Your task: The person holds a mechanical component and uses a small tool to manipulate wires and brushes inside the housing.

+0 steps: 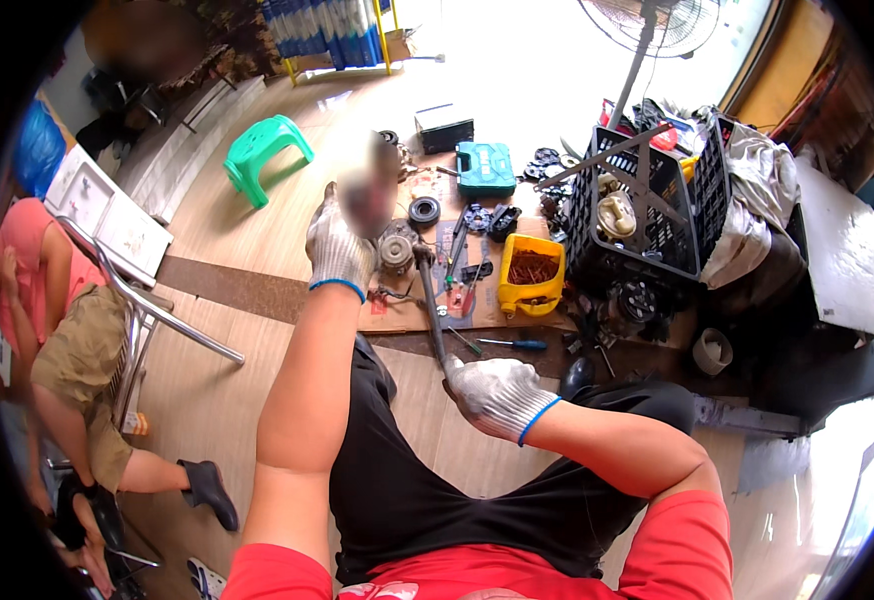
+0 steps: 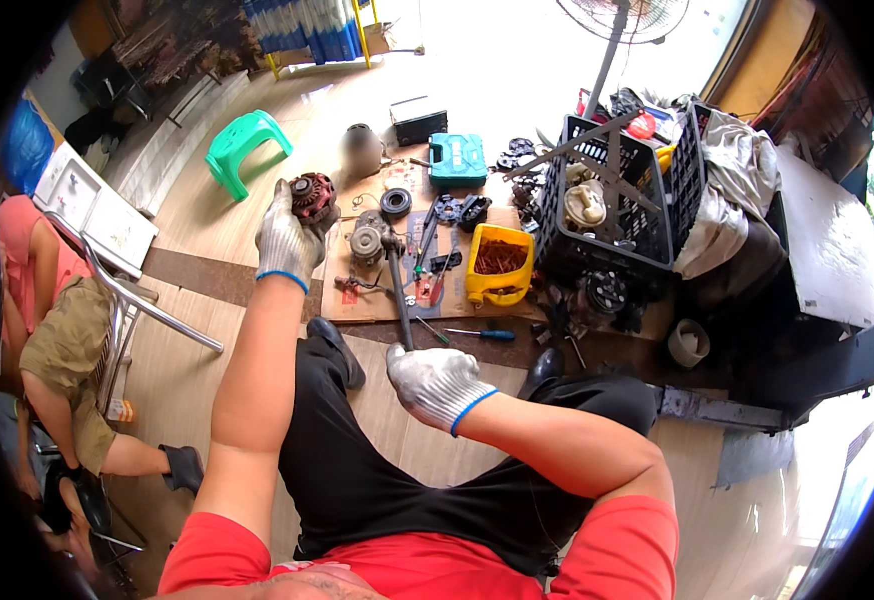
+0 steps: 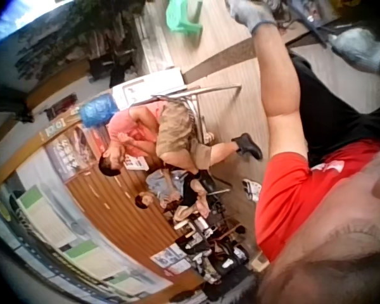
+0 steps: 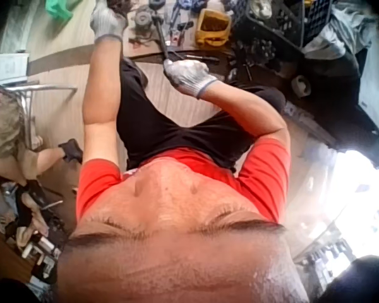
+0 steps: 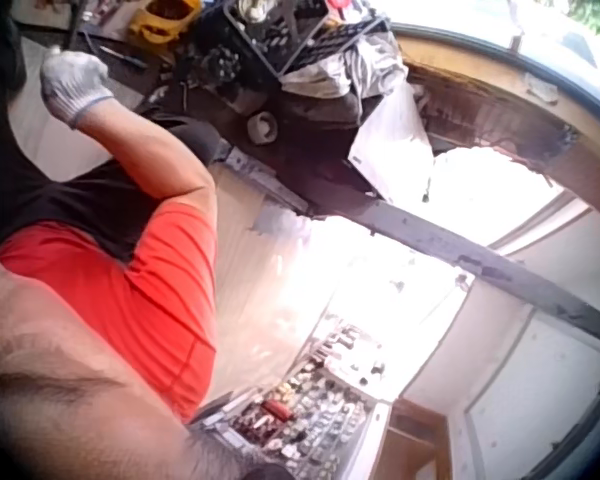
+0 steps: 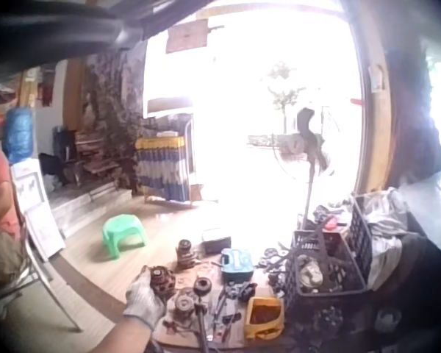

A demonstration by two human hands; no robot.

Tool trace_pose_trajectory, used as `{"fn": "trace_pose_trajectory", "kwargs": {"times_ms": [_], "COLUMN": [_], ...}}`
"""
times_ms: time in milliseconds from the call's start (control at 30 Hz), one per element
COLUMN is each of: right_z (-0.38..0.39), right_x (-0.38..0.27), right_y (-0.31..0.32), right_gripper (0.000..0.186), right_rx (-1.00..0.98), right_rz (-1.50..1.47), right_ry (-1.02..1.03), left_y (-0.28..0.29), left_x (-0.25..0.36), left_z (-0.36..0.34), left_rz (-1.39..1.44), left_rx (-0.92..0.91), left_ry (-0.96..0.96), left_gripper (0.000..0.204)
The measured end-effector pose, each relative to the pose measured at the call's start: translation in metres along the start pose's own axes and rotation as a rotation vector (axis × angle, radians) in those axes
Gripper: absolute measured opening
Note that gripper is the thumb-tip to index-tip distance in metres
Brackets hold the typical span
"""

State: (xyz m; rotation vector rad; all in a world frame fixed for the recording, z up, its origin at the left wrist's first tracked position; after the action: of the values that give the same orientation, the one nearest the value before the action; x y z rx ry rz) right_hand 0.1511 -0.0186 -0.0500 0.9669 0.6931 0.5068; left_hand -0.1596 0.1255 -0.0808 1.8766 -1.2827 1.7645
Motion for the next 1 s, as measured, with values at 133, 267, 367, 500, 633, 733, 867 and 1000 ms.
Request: {"fn": "trace_pose_trajectory", "kwargs": {"times_ms": [133, 267, 367, 500, 633, 733, 867, 1000], "right_z": [0.006, 0.01, 0.006, -0.024, -0.035, -0.076, -0.076, -0.074], "right_x": [0.013, 0.023, 0.053, 0.101, 0.07, 0.06, 0.055, 0.07], "right_y": [-0.006, 0.034, 0.089, 0.116, 0.12, 0.065, 0.064, 0.081], "right_gripper": [0.069, 0.098, 0.07, 0.043, 0.025, 0.019, 0.018, 0.02], "right_rx": [-0.241, -0.279, -0.201, 0.241, 0.657, -0.017, -0.064, 0.139], "right_rz": [-0.219, -0.451, -0.622, -0.897, -0.432, -1.847, -1.899, -1.32], "right_ry": [0.084, 0.402, 0.417, 0.291, 0.57, 0.08, 0.027, 0.148], "left_y": [-0.061, -0.072, -0.079, -0.095, -0.115, -0.115, -0.136, -0.132], "left_x": [0.019, 0.035, 0.041, 0.036, 0.033, 0.032, 0.046, 0.038], "left_z": [0.054, 0.068, 0.072, 0.085, 0.094, 0.104, 0.114, 0.113], "left_rz": [0.442, 0.494, 0.526, 0.526, 0.448, 0.383, 0.324, 0.289], "left_rx": [0.105, 0.097, 0.038, -0.006, -0.085, -0.059, -0.177, -0.164], "left_ry": [0.456, 0.487, 0.484, 0.511, 0.486, 0.467, 0.369, 0.42], "left_gripper": [0.044, 0.041, 0.041, 0.038, 0.032, 0.029, 0.032, 0.034]}}
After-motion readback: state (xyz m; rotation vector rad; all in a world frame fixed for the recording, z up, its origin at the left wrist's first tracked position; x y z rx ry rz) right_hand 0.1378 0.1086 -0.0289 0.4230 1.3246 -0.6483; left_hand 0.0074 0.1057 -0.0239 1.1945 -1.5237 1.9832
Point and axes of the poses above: each hand's wrist, its own z-axis away from the middle knuckle, its own y-axis out of the back of the hand, x = y × z, the point moved 10 cm from there along -z, towards the middle knuckle, and after that the axes turned 3 degrees about -y, right-handed, at the moved point
